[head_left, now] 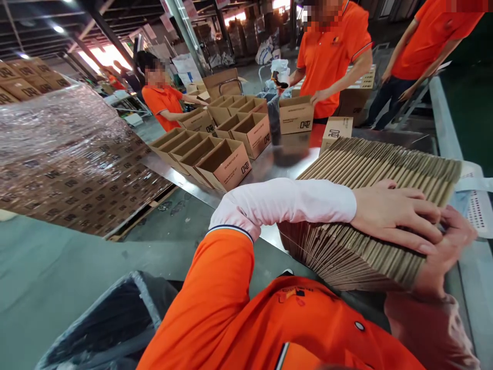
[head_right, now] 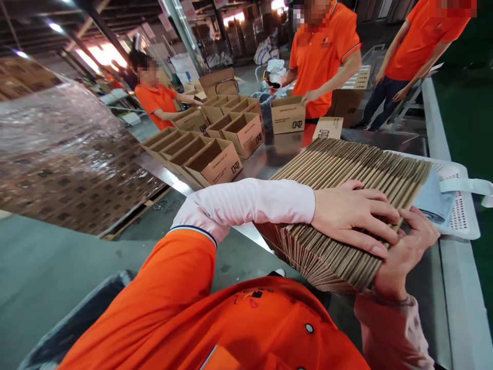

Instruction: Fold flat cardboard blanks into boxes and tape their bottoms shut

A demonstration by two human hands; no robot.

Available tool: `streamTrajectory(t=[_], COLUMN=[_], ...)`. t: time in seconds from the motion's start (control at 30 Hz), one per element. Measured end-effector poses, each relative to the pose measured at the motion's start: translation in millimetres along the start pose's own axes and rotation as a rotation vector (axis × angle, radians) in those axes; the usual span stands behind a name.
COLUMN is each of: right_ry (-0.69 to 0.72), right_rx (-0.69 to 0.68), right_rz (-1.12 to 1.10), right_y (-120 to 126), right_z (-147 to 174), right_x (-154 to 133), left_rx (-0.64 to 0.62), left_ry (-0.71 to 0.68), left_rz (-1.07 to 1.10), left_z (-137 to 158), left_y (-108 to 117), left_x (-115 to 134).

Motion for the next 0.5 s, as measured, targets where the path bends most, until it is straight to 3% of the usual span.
streamTrajectory(t=[0.5], right_ry=[0.081], right_rx=[0.022], right_rz=[0.046], right_y=[3.2], right_z=[-4.2], right_x=[-3.0], left_rx=[-0.012], left_ry=[0.042], left_rz=[-0.043], left_z=[-3.4], left_y=[-2.9], left_x=[-1.0])
Point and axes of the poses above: each hand's wrist, its own z-axis away from the middle knuckle, its own y-axis out of the back of the hand, x = y × z, the point moved 7 cm from there along -z, towards the middle knuckle, and after that the axes turned 4 degrees about -x, right-handed, at the moved point
